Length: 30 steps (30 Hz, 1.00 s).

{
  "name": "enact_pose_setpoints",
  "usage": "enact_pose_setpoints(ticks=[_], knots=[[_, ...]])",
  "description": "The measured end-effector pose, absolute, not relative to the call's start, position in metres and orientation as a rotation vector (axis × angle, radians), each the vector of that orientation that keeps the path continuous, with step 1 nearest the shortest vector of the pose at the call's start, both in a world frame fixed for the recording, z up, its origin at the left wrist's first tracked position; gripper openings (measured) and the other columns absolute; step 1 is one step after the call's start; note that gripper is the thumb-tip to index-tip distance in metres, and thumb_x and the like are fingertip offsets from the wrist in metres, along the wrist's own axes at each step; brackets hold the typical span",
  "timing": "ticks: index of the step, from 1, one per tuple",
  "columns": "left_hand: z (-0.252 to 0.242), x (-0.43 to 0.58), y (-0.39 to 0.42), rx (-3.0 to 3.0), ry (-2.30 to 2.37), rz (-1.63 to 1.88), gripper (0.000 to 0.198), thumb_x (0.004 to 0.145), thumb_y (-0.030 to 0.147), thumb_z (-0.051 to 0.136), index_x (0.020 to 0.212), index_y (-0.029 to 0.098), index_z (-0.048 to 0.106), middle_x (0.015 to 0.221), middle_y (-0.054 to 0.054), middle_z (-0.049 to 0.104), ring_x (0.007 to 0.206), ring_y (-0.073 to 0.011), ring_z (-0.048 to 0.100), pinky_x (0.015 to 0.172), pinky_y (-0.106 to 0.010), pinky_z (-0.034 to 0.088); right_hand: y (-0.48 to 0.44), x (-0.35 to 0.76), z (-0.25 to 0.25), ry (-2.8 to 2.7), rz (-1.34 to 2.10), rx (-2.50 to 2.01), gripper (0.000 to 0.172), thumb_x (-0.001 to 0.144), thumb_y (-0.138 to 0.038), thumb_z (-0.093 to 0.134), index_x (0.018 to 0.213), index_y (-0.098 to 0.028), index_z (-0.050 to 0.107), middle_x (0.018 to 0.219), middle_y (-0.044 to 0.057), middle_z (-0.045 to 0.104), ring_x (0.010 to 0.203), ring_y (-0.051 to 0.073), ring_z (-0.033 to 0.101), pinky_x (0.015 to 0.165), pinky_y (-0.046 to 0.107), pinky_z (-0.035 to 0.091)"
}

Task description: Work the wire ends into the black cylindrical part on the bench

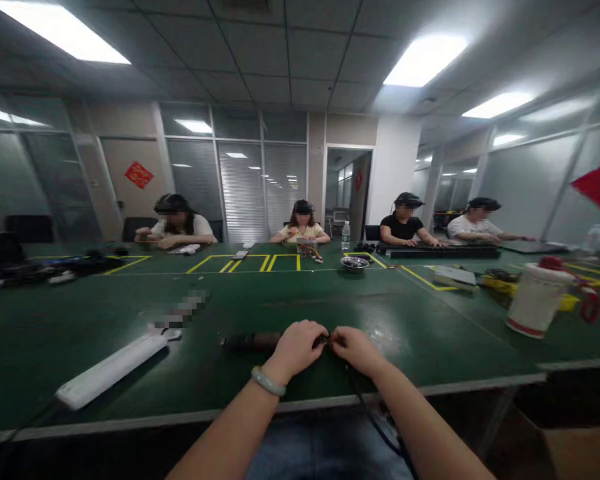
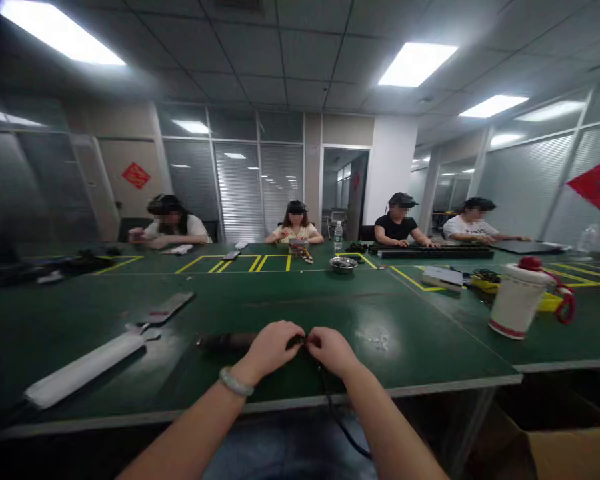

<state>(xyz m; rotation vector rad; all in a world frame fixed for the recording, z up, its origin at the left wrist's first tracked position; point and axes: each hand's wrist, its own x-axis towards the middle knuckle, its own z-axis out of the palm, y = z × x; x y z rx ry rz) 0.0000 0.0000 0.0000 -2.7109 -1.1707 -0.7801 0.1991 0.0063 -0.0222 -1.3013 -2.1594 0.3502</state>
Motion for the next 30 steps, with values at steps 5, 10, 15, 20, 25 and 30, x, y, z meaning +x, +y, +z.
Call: enact_pose_setpoints(ticks=[5, 10, 15, 20, 25, 30], knots=[[0.0011, 0.0011, -0.002, -2.678, -1.231, -0.764, 0.015, 0.083, 0.022, 0.057, 0.097, 0.023, 0.061, 0.093, -0.002, 0.064, 0.09, -0.0187, 0.057, 0.081, -0.031, 0.041, 0.0053, 0.201, -0.0219, -2.152, 0.361, -1.312, 0.011, 0.08, -0.024, 0.055, 0.081, -0.021, 0.066, 0.077, -0.001, 0.067, 0.071, 0.012, 0.057, 0.063, 0.022, 0.035], [0.0036, -0.0008, -0.0021, -2.711, -1.167, -0.734, 0.013, 0.083, 0.02, 0.055, 0.093, 0.024, 0.063, 0.093, -0.001, 0.064, 0.09, -0.0184, 0.056, 0.081, -0.031, 0.04, 0.0052, 0.1997, -0.0202, -2.153, 0.372, -1.335, 0.012, 0.081, -0.025, 0.055, 0.083, -0.022, 0.067, 0.077, -0.001, 0.067, 0.07, 0.013, 0.057, 0.062, 0.022, 0.035], [0.0017, -0.001, -0.0008, -2.691, -1.203, -0.768, 0.019, 0.082, 0.02, 0.056, 0.1, 0.024, 0.06, 0.094, -0.001, 0.063, 0.09, -0.0185, 0.056, 0.08, -0.031, 0.04, 0.0067, 0.1987, -0.0212, -2.144, 0.378, -1.348, 0.011, 0.081, -0.026, 0.056, 0.082, -0.021, 0.067, 0.076, -0.001, 0.067, 0.068, 0.013, 0.057, 0.06, 0.023, 0.034], [-0.0005, -0.0007, 0.0003, -2.676, -1.232, -0.761, 0.014, 0.082, 0.02, 0.056, 0.095, 0.022, 0.06, 0.092, -0.001, 0.063, 0.089, -0.0183, 0.056, 0.08, -0.031, 0.04, 0.006, 0.1981, -0.0211, -2.14, 0.39, -1.341, 0.011, 0.082, -0.027, 0.056, 0.082, -0.021, 0.066, 0.075, 0.0, 0.067, 0.067, 0.013, 0.056, 0.06, 0.022, 0.034], [0.0021, -0.0013, -0.0005, -2.702, -1.2, -0.737, 0.012, 0.083, 0.02, 0.055, 0.093, 0.023, 0.061, 0.092, -0.001, 0.064, 0.09, -0.0182, 0.056, 0.081, -0.031, 0.04, 0.0063, 0.1987, -0.0218, -2.138, 0.391, -1.348, 0.011, 0.082, -0.026, 0.056, 0.082, -0.021, 0.066, 0.076, 0.0, 0.066, 0.069, 0.013, 0.056, 0.06, 0.022, 0.034], [0.0028, 0.0, -0.0011, -2.699, -1.215, -0.712, 0.015, 0.083, 0.019, 0.056, 0.096, 0.024, 0.061, 0.094, -0.001, 0.064, 0.092, -0.0178, 0.056, 0.082, -0.031, 0.041, 0.0081, 0.2008, -0.0237, -2.135, 0.383, -1.327, 0.01, 0.081, -0.026, 0.056, 0.082, -0.021, 0.066, 0.076, -0.001, 0.066, 0.069, 0.013, 0.056, 0.061, 0.022, 0.034]])
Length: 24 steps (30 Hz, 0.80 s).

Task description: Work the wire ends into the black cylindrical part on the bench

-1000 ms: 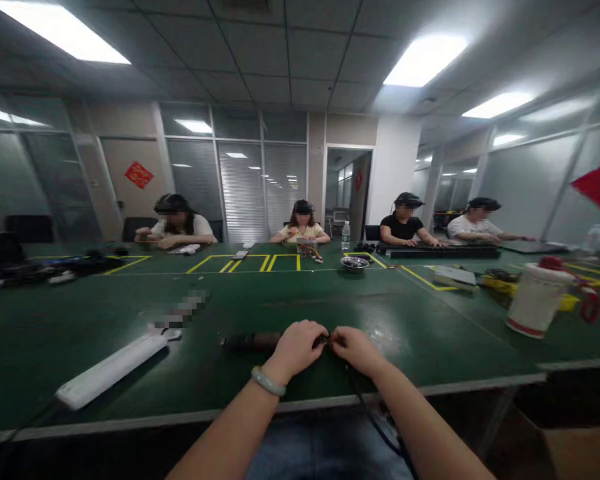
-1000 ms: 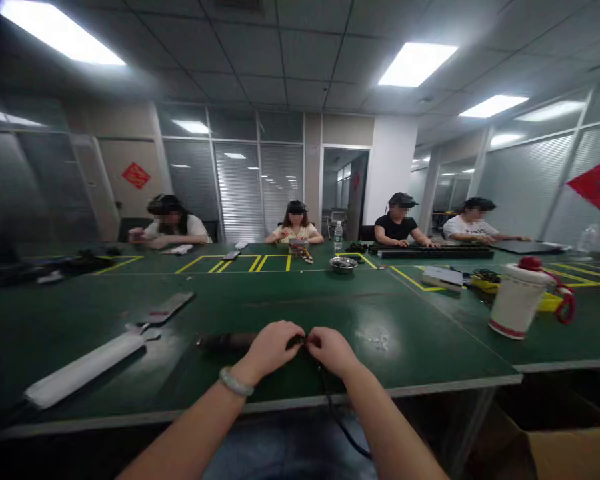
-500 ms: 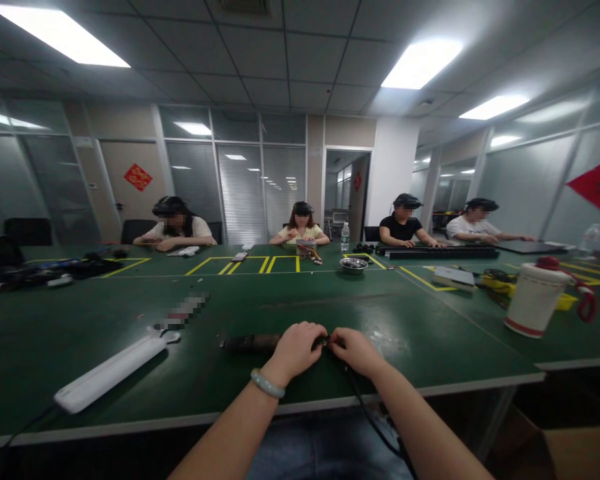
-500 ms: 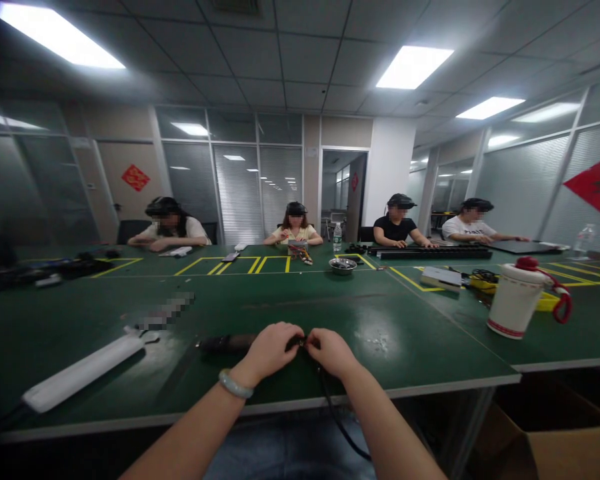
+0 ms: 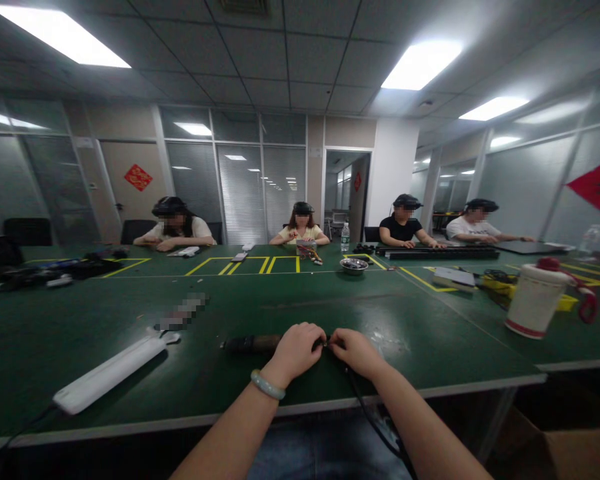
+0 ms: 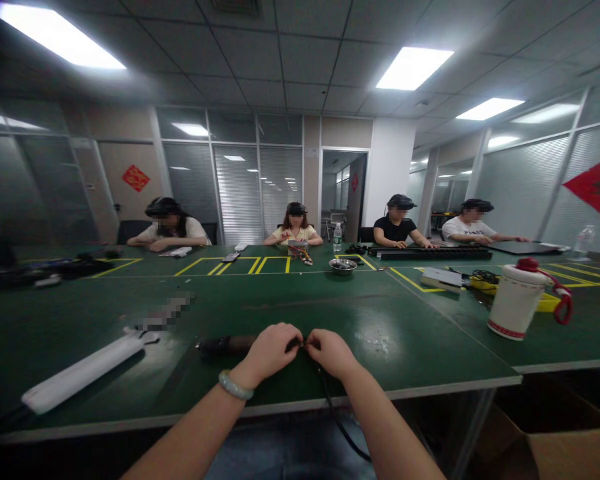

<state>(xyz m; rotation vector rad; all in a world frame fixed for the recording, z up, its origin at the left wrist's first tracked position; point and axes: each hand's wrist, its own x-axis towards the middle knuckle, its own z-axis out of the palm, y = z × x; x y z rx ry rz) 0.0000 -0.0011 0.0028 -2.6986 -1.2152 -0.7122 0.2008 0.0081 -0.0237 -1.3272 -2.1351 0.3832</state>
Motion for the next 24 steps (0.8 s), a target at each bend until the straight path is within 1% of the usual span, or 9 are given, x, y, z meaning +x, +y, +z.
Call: enact_pose_setpoints(ticks=[4, 10, 17, 22, 24], knots=[[0.0011, 0.0012, -0.0005, -2.671, -1.259, -0.752, 0.021, 0.083, 0.02, 0.057, 0.103, 0.023, 0.058, 0.097, -0.002, 0.063, 0.093, -0.0185, 0.056, 0.083, -0.031, 0.041, 0.0084, 0.2018, -0.0235, -2.134, 0.391, -1.332, 0.012, 0.083, -0.028, 0.055, 0.082, -0.021, 0.065, 0.074, 0.0, 0.066, 0.067, 0.013, 0.056, 0.06, 0.022, 0.034], [0.0021, 0.0013, -0.0007, -2.712, -1.214, -0.75, 0.013, 0.082, 0.019, 0.056, 0.093, 0.023, 0.06, 0.093, -0.001, 0.063, 0.091, -0.0184, 0.056, 0.081, -0.031, 0.041, 0.0089, 0.202, -0.0236, -2.132, 0.408, -1.334, 0.012, 0.082, -0.028, 0.056, 0.083, -0.021, 0.066, 0.076, -0.001, 0.066, 0.067, 0.012, 0.056, 0.06, 0.022, 0.034], [0.0034, 0.0002, -0.0019, -2.716, -1.202, -0.742, 0.013, 0.082, 0.018, 0.056, 0.094, 0.023, 0.061, 0.094, -0.001, 0.064, 0.091, -0.0181, 0.056, 0.081, -0.031, 0.041, 0.007, 0.2014, -0.0219, -2.125, 0.425, -1.339, 0.012, 0.082, -0.027, 0.056, 0.083, -0.021, 0.066, 0.075, -0.001, 0.066, 0.066, 0.012, 0.055, 0.059, 0.022, 0.034], [0.0027, 0.0008, -0.002, -2.683, -1.235, -0.765, 0.019, 0.082, 0.019, 0.056, 0.1, 0.023, 0.059, 0.095, -0.001, 0.063, 0.091, -0.0184, 0.056, 0.08, -0.031, 0.041, 0.0063, 0.2, -0.0199, -2.126, 0.416, -1.373, 0.013, 0.082, -0.028, 0.056, 0.083, -0.02, 0.067, 0.076, 0.0, 0.067, 0.067, 0.013, 0.055, 0.06, 0.022, 0.034], [0.0025, 0.0012, -0.002, -2.679, -1.236, -0.745, 0.016, 0.082, 0.018, 0.057, 0.097, 0.023, 0.059, 0.094, -0.001, 0.063, 0.091, -0.0182, 0.056, 0.081, -0.031, 0.041, 0.0065, 0.1998, -0.0197, -2.126, 0.411, -1.381, 0.014, 0.082, -0.029, 0.056, 0.084, -0.02, 0.067, 0.077, 0.001, 0.067, 0.068, 0.013, 0.055, 0.06, 0.022, 0.035]])
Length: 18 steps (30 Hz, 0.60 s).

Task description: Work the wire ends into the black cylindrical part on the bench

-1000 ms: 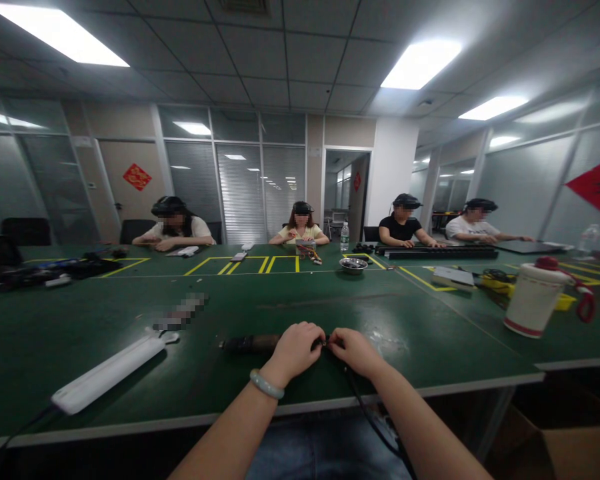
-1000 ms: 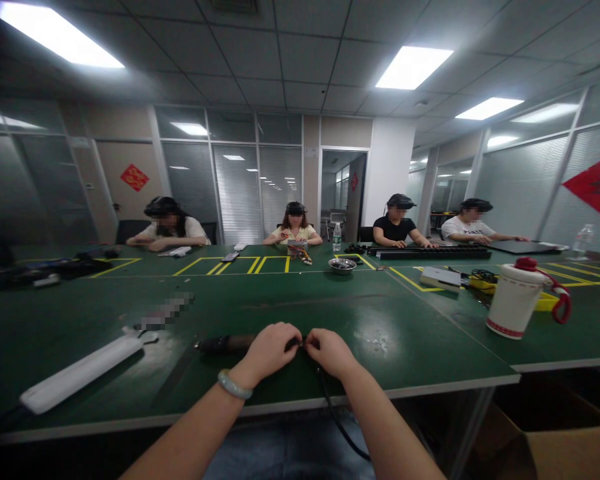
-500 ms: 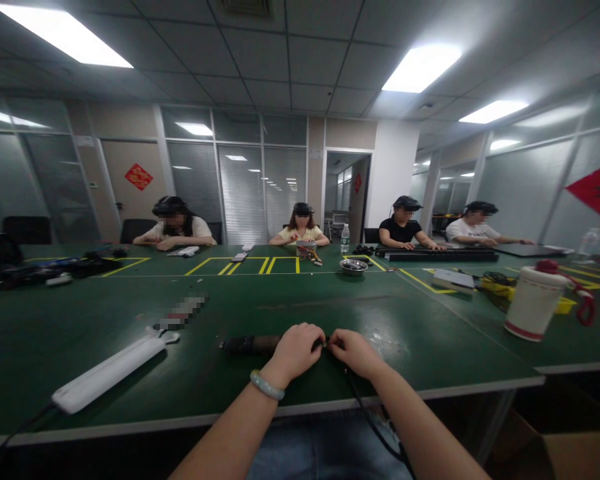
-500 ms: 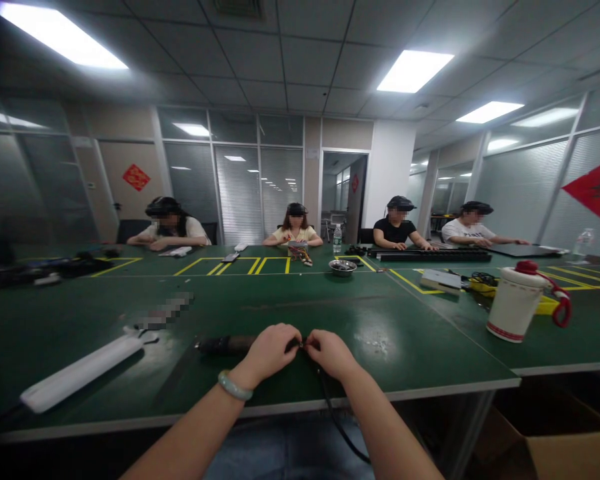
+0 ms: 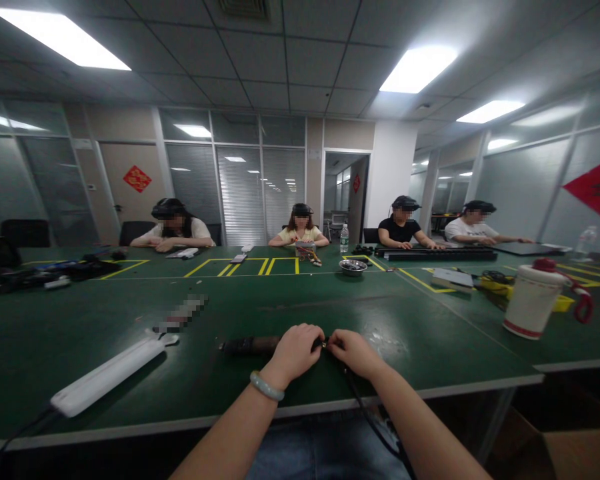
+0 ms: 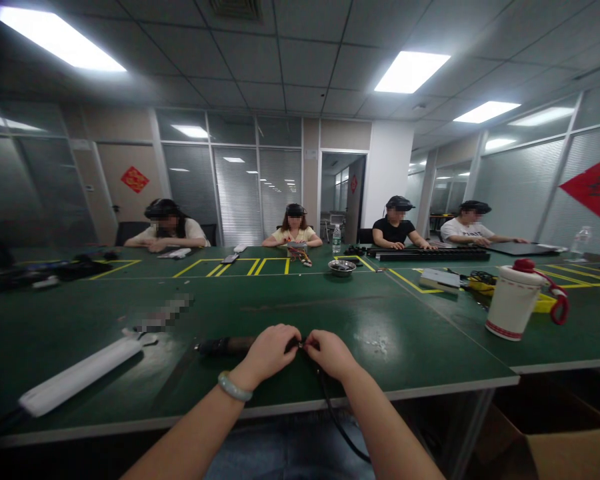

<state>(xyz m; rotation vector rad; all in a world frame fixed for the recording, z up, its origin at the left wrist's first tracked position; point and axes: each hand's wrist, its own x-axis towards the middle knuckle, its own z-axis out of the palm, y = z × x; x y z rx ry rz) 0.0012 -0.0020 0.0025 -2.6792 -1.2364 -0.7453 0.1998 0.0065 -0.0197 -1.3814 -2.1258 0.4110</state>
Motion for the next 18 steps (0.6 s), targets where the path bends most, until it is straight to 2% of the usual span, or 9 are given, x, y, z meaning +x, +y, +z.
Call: enact_pose_setpoints(ticks=[13, 18], knots=[[0.0015, 0.0032, -0.0008, -2.648, -1.164, -0.65, 0.011, 0.083, 0.016, 0.056, 0.091, 0.021, 0.059, 0.092, -0.002, 0.062, 0.089, -0.0189, 0.056, 0.079, -0.032, 0.04, 0.0093, 0.1993, -0.0239, -2.122, 0.421, -1.361, 0.012, 0.081, -0.026, 0.057, 0.083, -0.019, 0.067, 0.074, 0.0, 0.066, 0.066, 0.012, 0.055, 0.06, 0.021, 0.035], [0.0013, 0.0053, -0.0011, -2.616, -1.196, -0.638, 0.008, 0.085, 0.021, 0.056, 0.093, 0.02, 0.056, 0.09, -0.003, 0.062, 0.087, -0.019, 0.056, 0.079, -0.033, 0.04, 0.0085, 0.1986, -0.0234, -2.114, 0.434, -1.36, 0.012, 0.082, -0.026, 0.057, 0.083, -0.02, 0.067, 0.076, 0.0, 0.067, 0.067, 0.013, 0.055, 0.062, 0.022, 0.036]])
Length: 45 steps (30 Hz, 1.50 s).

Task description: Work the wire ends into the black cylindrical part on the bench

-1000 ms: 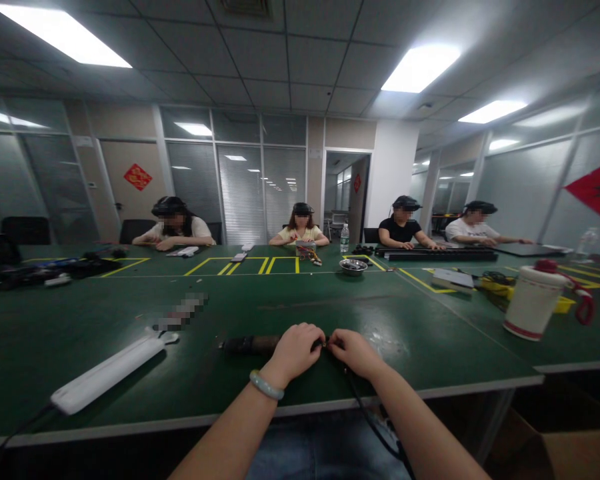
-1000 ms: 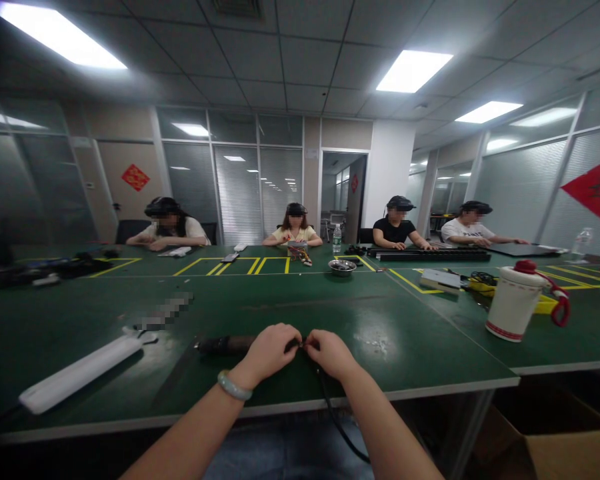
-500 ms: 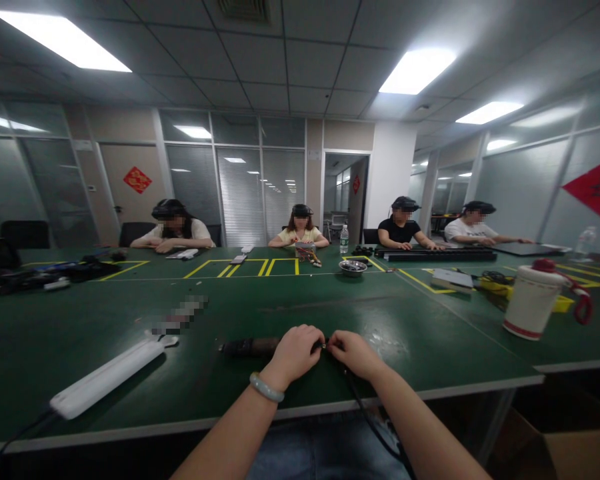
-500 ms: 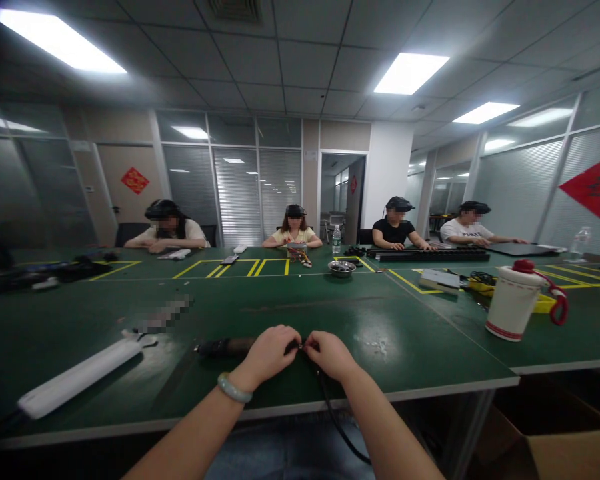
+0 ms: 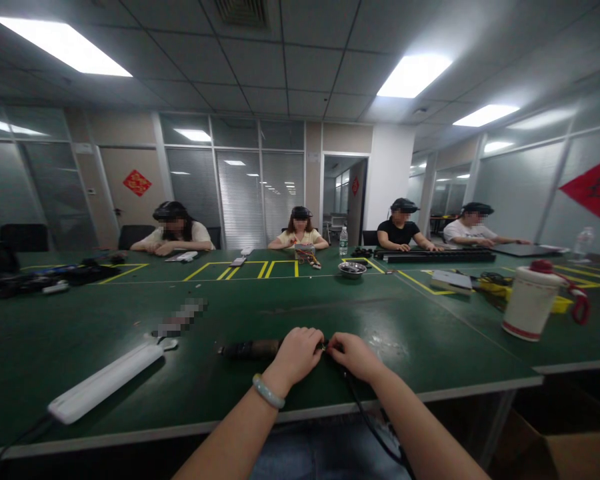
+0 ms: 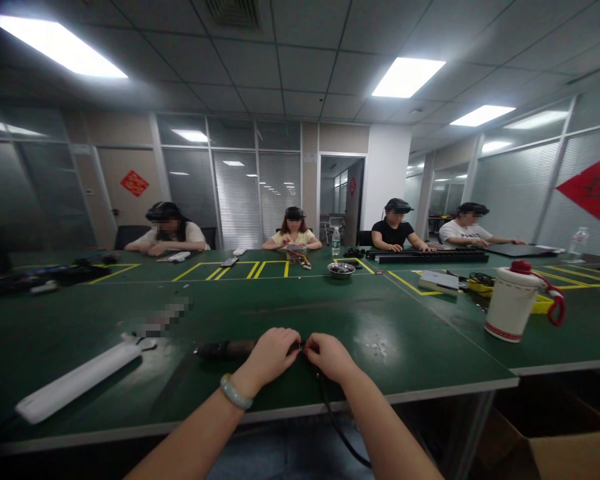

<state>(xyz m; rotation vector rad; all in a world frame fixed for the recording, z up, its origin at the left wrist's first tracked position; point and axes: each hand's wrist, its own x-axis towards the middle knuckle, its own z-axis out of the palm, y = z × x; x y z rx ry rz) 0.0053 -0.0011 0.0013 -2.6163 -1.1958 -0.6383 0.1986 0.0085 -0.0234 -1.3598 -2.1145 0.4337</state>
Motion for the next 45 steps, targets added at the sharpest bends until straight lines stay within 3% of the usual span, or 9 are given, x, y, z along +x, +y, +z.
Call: enact_pose_setpoints(ticks=[10, 19, 45], knots=[[0.0071, 0.0039, -0.0058, -2.653, -1.165, -0.708, 0.007, 0.082, 0.017, 0.055, 0.088, 0.02, 0.057, 0.089, -0.003, 0.061, 0.09, -0.0192, 0.056, 0.085, -0.034, 0.041, 0.0061, 0.1996, -0.0208, -2.106, 0.426, -1.361, 0.011, 0.081, -0.028, 0.058, 0.082, -0.02, 0.066, 0.077, -0.001, 0.066, 0.069, 0.013, 0.056, 0.06, 0.022, 0.035], [0.0031, 0.0043, -0.0031, -2.62, -1.104, -0.783, 0.011, 0.078, 0.015, 0.056, 0.085, 0.022, 0.058, 0.088, -0.002, 0.062, 0.092, -0.0179, 0.056, 0.109, -0.042, 0.03, 0.0074, 0.1994, -0.0218, -2.121, 0.427, -1.339, 0.011, 0.081, -0.026, 0.056, 0.082, -0.02, 0.066, 0.075, -0.001, 0.066, 0.067, 0.012, 0.055, 0.06, 0.022, 0.035], [0.0024, 0.0031, -0.0028, -2.64, -1.089, -0.882, 0.007, 0.08, 0.019, 0.056, 0.085, 0.021, 0.061, 0.087, -0.002, 0.063, 0.089, -0.0176, 0.057, 0.107, -0.041, 0.034, 0.0092, 0.2006, -0.0251, -2.11, 0.438, -1.327, 0.012, 0.081, -0.028, 0.057, 0.082, -0.02, 0.066, 0.076, -0.001, 0.066, 0.068, 0.012, 0.055, 0.06, 0.022, 0.034]])
